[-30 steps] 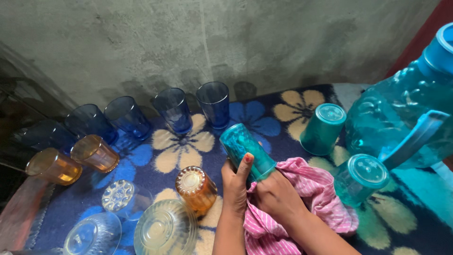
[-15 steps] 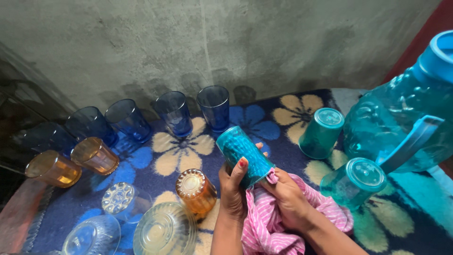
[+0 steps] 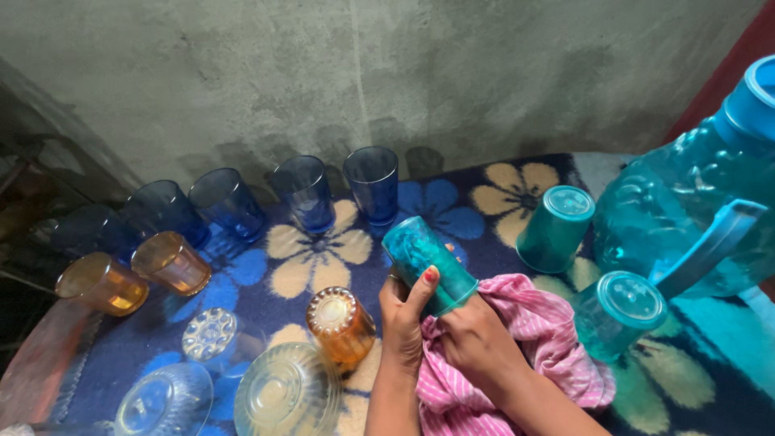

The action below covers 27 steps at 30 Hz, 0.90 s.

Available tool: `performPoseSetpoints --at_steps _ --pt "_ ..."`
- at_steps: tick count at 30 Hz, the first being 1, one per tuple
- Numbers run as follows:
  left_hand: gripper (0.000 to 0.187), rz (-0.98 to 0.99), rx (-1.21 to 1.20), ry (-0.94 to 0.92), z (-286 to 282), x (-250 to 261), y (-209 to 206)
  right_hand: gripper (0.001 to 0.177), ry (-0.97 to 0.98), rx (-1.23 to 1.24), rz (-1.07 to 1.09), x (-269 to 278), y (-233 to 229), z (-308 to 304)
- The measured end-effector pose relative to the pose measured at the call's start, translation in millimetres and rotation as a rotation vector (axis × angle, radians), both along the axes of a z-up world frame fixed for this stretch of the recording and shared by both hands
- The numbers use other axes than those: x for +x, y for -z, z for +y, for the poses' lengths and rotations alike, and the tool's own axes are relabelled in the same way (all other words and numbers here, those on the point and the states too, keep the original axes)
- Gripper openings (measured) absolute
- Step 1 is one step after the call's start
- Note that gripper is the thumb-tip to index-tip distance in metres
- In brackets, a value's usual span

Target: The person wipes several blue and amber glasses and glass bowls using a pink and white striped cloth, picking them up one by one and cleaning the inside and outside surfaces.

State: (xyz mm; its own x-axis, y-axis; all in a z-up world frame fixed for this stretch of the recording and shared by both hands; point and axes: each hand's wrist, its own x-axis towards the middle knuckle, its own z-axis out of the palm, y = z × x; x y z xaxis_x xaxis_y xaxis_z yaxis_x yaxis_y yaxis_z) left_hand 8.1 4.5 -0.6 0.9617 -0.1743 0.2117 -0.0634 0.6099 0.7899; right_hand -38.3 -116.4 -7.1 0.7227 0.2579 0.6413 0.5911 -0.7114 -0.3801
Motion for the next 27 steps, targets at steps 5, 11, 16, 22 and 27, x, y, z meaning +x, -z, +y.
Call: performPoseSetpoints --at_steps 5,11,16,22,27 --pt "0.057 0.068 -0.109 0.051 -1 3 -4 0.028 -0.013 0.254 0.203 3 11 -9" --pt "0.066 0.087 -0.219 0.073 0 0 -11 0.008 -0.382 1.432 0.924 11 7 -9" --pt "0.066 0.074 -0.243 0.063 -3 1 -8 0.017 -0.241 1.364 0.88 9 4 -5" --pt "0.066 0.045 -0.026 0.003 -2 -1 3 0.044 -0.08 0.111 0.138 -7 -10 -6" --pt "0.064 0.04 0.064 -0.047 -1 0 9 0.04 -0.1 0.15 0.203 -7 -13 -6"
